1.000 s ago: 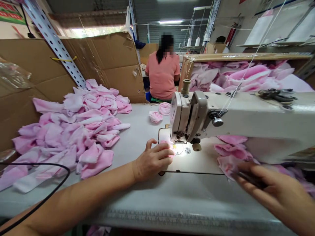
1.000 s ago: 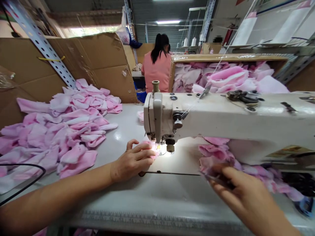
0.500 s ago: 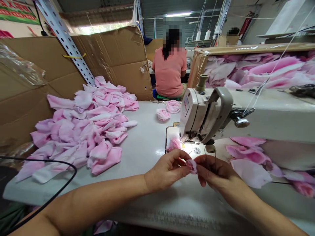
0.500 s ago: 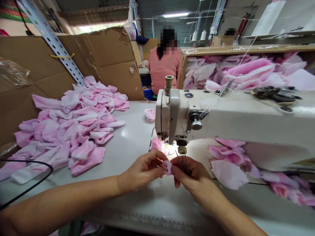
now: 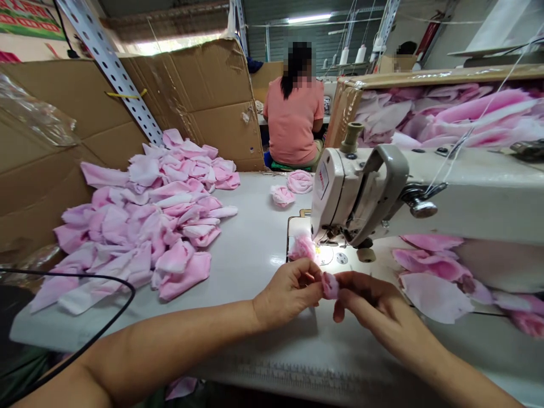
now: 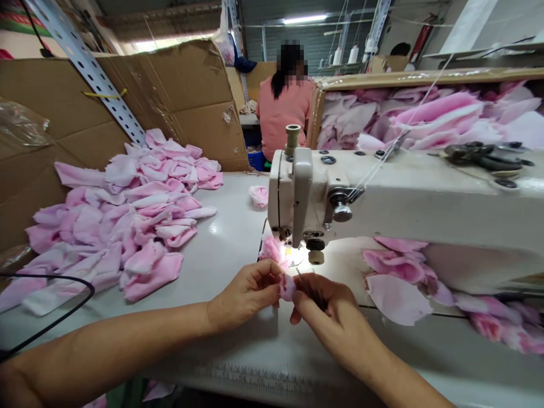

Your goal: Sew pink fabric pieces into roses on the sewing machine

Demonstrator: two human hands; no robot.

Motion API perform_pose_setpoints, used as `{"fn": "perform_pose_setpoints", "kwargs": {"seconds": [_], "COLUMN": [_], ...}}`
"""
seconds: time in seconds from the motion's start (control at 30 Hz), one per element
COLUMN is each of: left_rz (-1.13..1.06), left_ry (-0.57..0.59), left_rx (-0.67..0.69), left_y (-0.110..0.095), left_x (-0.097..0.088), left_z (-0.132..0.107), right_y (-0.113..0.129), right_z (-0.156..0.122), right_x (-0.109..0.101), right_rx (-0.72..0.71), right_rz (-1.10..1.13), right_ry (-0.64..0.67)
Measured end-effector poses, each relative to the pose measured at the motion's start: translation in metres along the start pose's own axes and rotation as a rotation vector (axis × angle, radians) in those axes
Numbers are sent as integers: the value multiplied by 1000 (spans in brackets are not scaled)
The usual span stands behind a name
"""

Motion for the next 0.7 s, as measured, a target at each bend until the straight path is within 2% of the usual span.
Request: {"fn": "perform_pose_setpoints", "kwargs": {"seconds": [0.13, 0.23, 0.33, 0.43, 0.57, 0.7], "left_rz": [12, 9, 21, 64, 168, -79], "left_ry": [-22, -31, -43, -38, -21, 0], "left_rx": [32, 30, 27, 82, 136, -8], "left_y": [-3, -5, -5, -9, -15, -7], "left_x": [-1, -2, -3, -4, -4, -8], "left_z": [0, 0, -1, -3, -8, -7], "right_y": [3, 1, 2, 8, 18, 27], "right_z": [2, 3, 2, 2, 1, -5], "right_x": [-7, -12, -12, -12, -4, -3], "right_rx": [-72, -122, -181, -264, -390, -568], "right_rz": [-41, -176, -284, -351, -441, -458], "right_ry": [-90, -147, -150, -157, -86, -61]}}
Point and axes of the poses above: each hand's wrist, its own z-axis towards the middle knuckle, its own x-axis out of the palm, y = z × x, the point moved 9 cm from there along z, towards the middle knuckle
